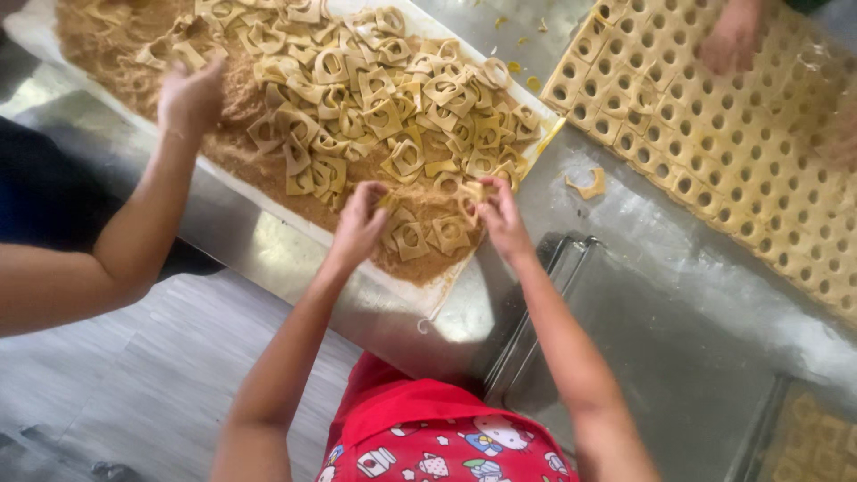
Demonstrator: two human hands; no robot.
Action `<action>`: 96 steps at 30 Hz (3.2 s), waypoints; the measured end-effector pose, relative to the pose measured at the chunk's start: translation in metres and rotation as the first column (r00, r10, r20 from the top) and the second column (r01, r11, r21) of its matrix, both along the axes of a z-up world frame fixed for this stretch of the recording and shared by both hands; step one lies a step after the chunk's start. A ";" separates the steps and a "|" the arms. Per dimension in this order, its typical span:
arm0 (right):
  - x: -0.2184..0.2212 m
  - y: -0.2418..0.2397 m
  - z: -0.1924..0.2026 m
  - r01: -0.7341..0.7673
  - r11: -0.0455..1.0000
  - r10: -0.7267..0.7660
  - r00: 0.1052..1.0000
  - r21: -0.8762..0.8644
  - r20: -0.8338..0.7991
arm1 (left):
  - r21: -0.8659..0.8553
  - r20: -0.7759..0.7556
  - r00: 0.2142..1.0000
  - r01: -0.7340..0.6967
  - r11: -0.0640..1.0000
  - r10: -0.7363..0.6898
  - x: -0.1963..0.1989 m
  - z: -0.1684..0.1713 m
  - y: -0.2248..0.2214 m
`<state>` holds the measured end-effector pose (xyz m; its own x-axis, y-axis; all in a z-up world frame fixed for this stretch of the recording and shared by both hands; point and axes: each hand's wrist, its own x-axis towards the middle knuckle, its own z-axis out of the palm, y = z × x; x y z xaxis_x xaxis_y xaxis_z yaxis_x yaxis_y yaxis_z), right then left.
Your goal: The person picks up square pieces of dough from a pile, places them onto a metal tray, and arranges them in rows.
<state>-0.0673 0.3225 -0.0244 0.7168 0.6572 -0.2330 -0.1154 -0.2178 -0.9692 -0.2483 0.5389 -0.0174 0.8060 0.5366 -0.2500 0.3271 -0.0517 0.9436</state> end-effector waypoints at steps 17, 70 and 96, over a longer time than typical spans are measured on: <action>0.004 0.008 -0.014 0.127 0.991 -0.131 0.906 -0.037 -0.402 | -0.130 -0.053 0.996 0.064 0.989 -0.072 0.004 -0.024 -0.010; 0.024 -0.373 0.000 0.696 0.715 -0.698 0.716 0.066 -0.002 | 0.374 0.094 0.887 0.389 0.842 -0.452 0.174 0.028 -0.288; -0.082 -0.357 -0.004 0.488 0.864 -0.479 0.872 -0.126 0.098 | 0.272 -0.135 0.715 0.692 0.668 -0.686 0.069 0.043 -0.307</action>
